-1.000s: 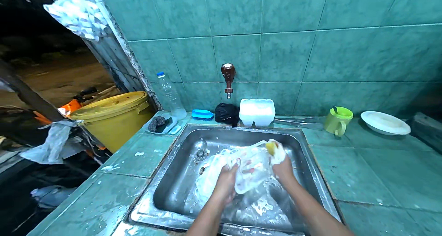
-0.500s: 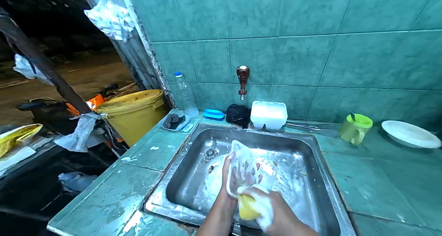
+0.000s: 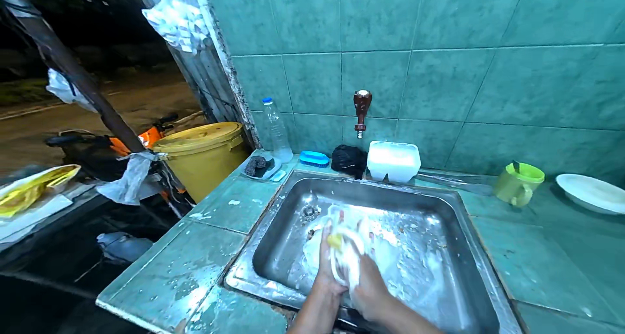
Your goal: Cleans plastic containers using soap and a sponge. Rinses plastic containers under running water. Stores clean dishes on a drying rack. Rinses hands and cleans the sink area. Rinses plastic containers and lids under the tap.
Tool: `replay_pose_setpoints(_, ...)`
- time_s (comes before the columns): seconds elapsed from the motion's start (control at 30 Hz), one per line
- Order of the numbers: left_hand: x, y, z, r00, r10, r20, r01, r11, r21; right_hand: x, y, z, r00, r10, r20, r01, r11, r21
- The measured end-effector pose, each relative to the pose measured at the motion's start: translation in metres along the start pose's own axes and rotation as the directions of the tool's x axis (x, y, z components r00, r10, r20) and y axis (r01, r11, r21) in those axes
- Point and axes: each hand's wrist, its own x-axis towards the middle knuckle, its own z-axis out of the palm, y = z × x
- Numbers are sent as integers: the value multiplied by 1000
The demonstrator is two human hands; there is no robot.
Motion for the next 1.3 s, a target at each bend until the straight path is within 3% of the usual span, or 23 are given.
replay_pose_setpoints(0.1, -3, 13, -8, 1000, 7, 2, -7, 999, 51, 6, -2, 11, 1000, -20, -10, 20, 1000, 21)
replay_pose_setpoints(0.17, -12, 13, -8, 997, -66, -33, 70, 991, 117, 33, -10, -6, 995, 70, 69, -63, 993, -104)
replay_pose_setpoints(0.23, -13, 22, -13, 987, -158, -14, 158, 967, 198, 67, -12, -13, 995, 83, 54, -71, 976, -205)
replay_pose_setpoints(0.33, -1, 48, -25, 980, -168, -110, 200, 839, 506, 98, -6, -12, 996, 38, -81, -45, 995, -91)
replay_pose_setpoints(0.4, 12, 66, -40, 989, -68, -133, 145, 644, 751, 109, -3, -18, 973, 56, -224, -51, 998, 28)
replay_pose_setpoints(0.47, 34, 77, -57, 996, -30, -86, 92, 380, 920, 118, -2, -30, 937, 99, -335, -62, 991, 117)
replay_pose_setpoints(0.57, 56, 70, -65, 989, -89, -117, 110, -72, 991, 122, -8, -45, 913, 121, -390, -65, 986, 153)
replay_pose_setpoints(0.6, 60, 67, -61, 980, -139, -140, 119, -148, 982, 122, -12, -48, 914, 119, -387, -69, 988, 140)
replay_pose_setpoints(0.63, 63, 68, -56, 974, -173, -144, 118, -154, 981, 122, -16, -51, 917, 115, -382, -73, 990, 122)
replay_pose_setpoints(0.67, 66, 70, -50, 976, -189, -110, 97, -81, 992, 123, -19, -52, 919, 110, -379, -77, 992, 100)
replay_pose_setpoints(0.73, 70, 81, -37, 979, -200, 35, 22, 273, 962, 125, -25, -52, 924, 104, -367, -64, 991, 119)
replay_pose_setpoints(0.8, 70, 95, -20, 976, -192, 98, 41, 612, 789, 126, -38, -46, 946, 77, -314, -18, 983, 185)
replay_pose_setpoints(0.83, 71, 103, -12, 985, -162, 67, 68, 707, 704, 127, -47, -45, 960, 43, -276, 7, 984, 180)
replay_pose_setpoints(0.9, 82, 126, -5, 998, -67, -10, 56, 730, 681, 133, -64, -51, 969, -50, -240, 58, 998, 27)
replay_pose_setpoints(0.97, 102, 158, -17, 998, 64, -2, -37, 601, 798, 141, -76, -70, 926, -177, -334, 109, 971, -214)
replay_pose_setpoints(1.03, 127, 200, -38, 975, 219, 26, -115, 405, 907, 147, -85, -101, 825, -268, -497, 78, 925, -371)
replay_pose_setpoints(1.13, 158, 271, -59, 925, 380, 6, -42, 86, 995, 160, -93, -153, 667, -260, -698, -80, 907, -414)
replay_pose_setpoints(1.2, 177, 312, -72, 899, 437, -28, 76, -93, 993, 173, -97, -180, 661, -193, -725, -195, 889, -415)
replay_pose_setpoints(1.3, 202, 351, -98, 864, 492, -106, 252, -241, 937, 194, -102, -202, 712, -115, -693, -271, 865, -421)
